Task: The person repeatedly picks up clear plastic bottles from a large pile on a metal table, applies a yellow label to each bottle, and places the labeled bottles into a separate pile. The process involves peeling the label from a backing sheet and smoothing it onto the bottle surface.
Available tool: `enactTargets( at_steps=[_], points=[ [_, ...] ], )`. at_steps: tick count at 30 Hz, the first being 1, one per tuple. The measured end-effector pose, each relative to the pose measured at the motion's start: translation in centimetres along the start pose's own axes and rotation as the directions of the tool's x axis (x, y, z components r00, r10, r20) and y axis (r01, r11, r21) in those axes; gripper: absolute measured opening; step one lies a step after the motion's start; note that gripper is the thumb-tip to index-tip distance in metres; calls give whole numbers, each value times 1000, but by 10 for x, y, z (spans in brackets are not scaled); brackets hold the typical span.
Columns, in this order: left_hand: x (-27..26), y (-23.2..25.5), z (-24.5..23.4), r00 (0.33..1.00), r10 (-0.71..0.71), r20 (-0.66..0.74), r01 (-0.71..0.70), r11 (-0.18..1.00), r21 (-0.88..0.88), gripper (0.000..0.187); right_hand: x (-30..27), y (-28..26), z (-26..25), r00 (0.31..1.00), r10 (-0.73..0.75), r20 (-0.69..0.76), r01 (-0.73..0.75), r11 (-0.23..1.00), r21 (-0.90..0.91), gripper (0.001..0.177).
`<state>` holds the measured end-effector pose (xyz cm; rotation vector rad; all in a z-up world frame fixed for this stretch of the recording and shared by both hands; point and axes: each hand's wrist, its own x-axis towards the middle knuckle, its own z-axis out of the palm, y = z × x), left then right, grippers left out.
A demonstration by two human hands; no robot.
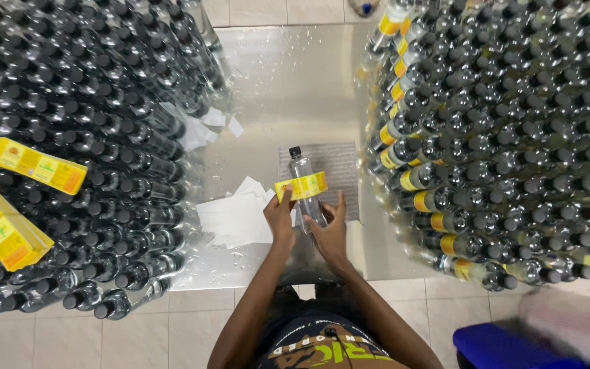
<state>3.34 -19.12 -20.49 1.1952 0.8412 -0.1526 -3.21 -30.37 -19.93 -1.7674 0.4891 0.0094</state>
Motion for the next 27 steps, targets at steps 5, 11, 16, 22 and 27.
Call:
enactTargets(
  at_steps=[5, 11, 16, 22, 27],
  points=[
    [-60, 106, -41, 972, 192, 132, -165, 968, -191, 45, -27, -91, -40, 979, -101, 176, 41, 947, 318, 117],
    [-59, 180, -49, 631, 561, 535, -364, 824, -434, 84, -43, -108, -44, 833, -160, 530, -206, 799, 565, 110],
    [-66, 196, -58, 470, 481, 740, -184, 873, -451, 65, -59, -98, -34, 688, -202, 697, -419, 674, 609, 131],
    [-107, 205, -60, 441, 515, 735, -351, 853, -387, 52, -50, -119, -42, 706, -136, 695, -257, 865, 431, 121],
    [-132, 205, -57, 386, 484, 786, -422, 850, -316, 56, 13, -126, -9, 714, -431, 552, 154, 866, 476, 113]
  ],
)
